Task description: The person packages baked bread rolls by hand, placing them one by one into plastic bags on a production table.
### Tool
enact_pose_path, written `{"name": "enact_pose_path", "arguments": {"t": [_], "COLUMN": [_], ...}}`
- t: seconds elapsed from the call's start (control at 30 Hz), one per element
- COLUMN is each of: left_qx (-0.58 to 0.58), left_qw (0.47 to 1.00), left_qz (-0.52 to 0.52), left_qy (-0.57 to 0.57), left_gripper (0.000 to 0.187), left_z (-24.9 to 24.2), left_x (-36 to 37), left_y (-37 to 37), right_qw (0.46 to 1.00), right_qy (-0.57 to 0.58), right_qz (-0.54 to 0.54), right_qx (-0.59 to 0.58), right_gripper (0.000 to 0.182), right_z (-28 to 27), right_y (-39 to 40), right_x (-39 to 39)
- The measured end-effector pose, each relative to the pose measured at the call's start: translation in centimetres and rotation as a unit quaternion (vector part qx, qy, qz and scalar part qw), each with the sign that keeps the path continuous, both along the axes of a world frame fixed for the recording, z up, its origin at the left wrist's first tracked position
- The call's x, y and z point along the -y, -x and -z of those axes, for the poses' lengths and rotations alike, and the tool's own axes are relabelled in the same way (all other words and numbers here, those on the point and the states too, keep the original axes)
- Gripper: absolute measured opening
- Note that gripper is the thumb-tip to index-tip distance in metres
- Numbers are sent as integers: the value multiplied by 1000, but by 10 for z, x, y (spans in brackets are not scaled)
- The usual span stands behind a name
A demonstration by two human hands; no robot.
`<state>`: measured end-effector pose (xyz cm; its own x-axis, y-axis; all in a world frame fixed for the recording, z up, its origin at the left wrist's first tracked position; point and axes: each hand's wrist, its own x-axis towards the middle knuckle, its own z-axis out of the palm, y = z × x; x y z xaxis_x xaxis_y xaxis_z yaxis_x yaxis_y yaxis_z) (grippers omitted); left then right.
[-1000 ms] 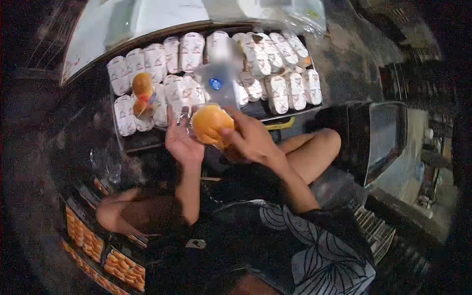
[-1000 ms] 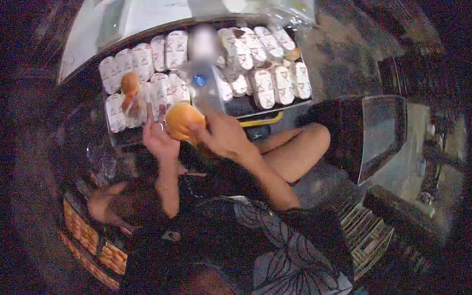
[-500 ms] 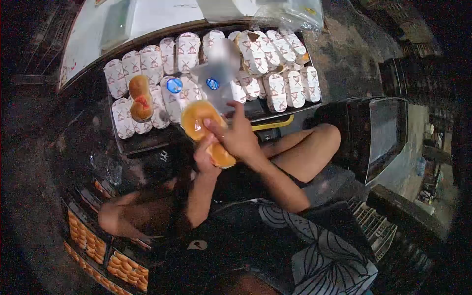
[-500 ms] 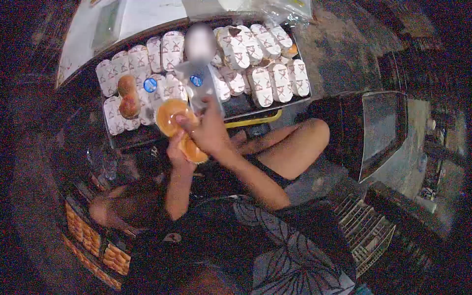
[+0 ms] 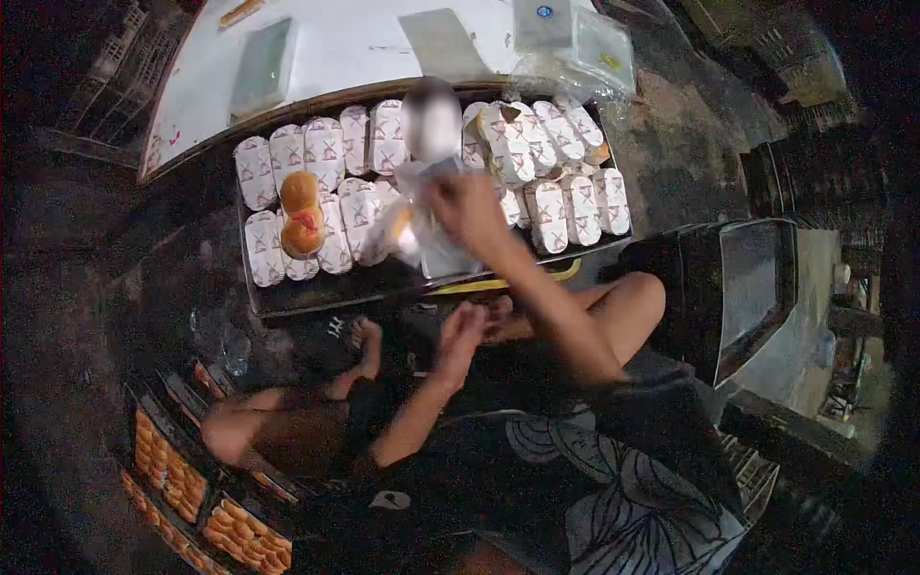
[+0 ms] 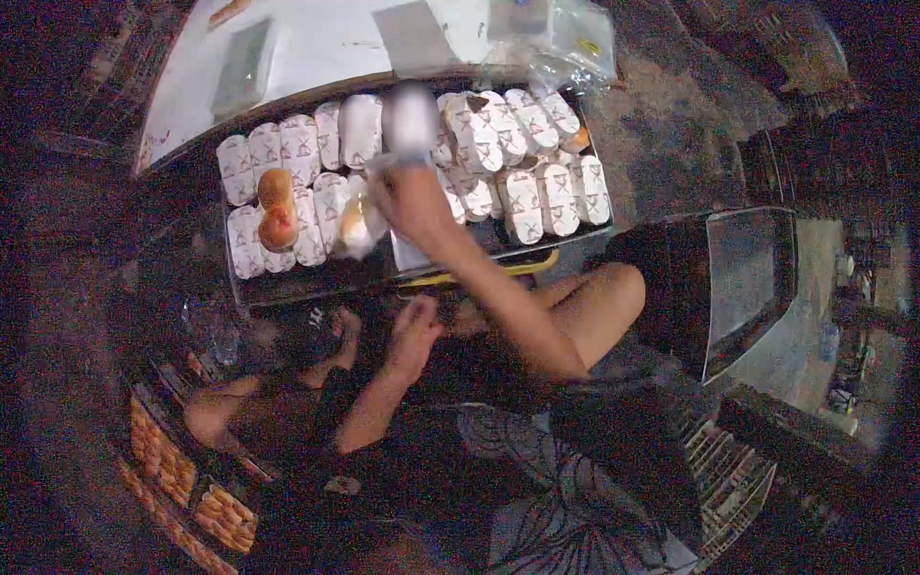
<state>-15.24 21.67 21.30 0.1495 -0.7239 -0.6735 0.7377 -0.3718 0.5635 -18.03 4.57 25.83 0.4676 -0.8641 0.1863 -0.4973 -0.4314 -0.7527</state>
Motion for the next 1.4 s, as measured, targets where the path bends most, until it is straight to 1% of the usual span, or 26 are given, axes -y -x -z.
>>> {"name": "enact_pose_path", "arguments": {"t": [0.03,0.07,0.1,0.13,0.17,0.2,0.23,0.27,0.3,0.33,0.37,0.5,0.6,0.63,0.67,0.73,0.77,0.87,0.93,1.03,1.13,1.2,1.27,1.3,1.33,1.4], "left_qx": [324,597,597,718,803,808,709,589,445,630,805,678,676,770,771,683,693,693,708,531,423,416,535,574,571,499], "left_qw": [923,706,707,556,372,369,447,611,750,630,471,436,460,453,451,566,468,449,499,714,835,854,823,776,778,825], "left_qz": [126,235,236,353,444,436,544,524,482,423,312,588,566,392,394,446,541,558,490,450,346,305,133,183,181,110], "left_qy": [162,299,298,225,141,144,44,70,80,164,182,61,105,219,215,120,89,86,99,73,63,67,136,188,188,241], "left_gripper": [49,48,48,47,46,46,43,40,37,30,23,25,25,22,22,19,17,12,13,22,17,12,11,10,10,19], "left_z": [25,52,85,121,143,148,151,185,175,168,104,126,98,99,99,100,100,96,80,26,15,5,10,-3,-2,-4], "left_x": [8,14,16,22,33,48,63,60,64,55,55,57,60,53,52,50,57,60,54,49,41,44,39,35,34,30], "left_y": [-1,-2,-9,-26,-45,-58,-68,-88,-101,-97,-83,-80,-89,-84,-78,-70,-74,-86,-89,-77,-52,-41,-33,-30,-25,-18], "right_qw": [997,990,972,941,967,975,994,979,992,946,925,937,950,953,952,945,945,972,959,954,970,970,765,575,270,620], "right_qy": [0,52,114,179,167,141,-57,-53,-70,-275,-367,-337,-307,-304,-306,-325,-327,-231,-279,-294,-183,-196,-606,-647,-692,-488], "right_qz": [69,60,55,50,33,-25,-45,-87,-71,-105,-97,-42,15,10,8,-14,-14,11,-20,57,147,136,53,-78,-221,120], "right_qx": [29,115,200,284,189,171,83,175,81,138,14,82,48,15,19,9,10,29,47,20,58,52,214,495,632,602], "right_gripper": [21,26,33,43,61,53,49,43,37,26,19,19,21,22,22,29,29,22,19,22,21,19,21,27,34,41], "right_z": [-34,-54,-67,-77,-77,-54,-40,-12,30,71,68,117,108,107,106,104,104,106,120,82,89,75,57,82,106,42], "right_y": [-17,-29,-41,-49,-48,-39,-22,-4,17,38,56,75,80,80,78,74,73,81,85,69,56,61,69,72,75,37], "right_x": [23,48,54,56,46,30,7,-16,-46,-78,-104,-159,-155,-151,-147,-147,-147,-153,-161,-145,-134,-123,-98,-90,-82,-67]}}
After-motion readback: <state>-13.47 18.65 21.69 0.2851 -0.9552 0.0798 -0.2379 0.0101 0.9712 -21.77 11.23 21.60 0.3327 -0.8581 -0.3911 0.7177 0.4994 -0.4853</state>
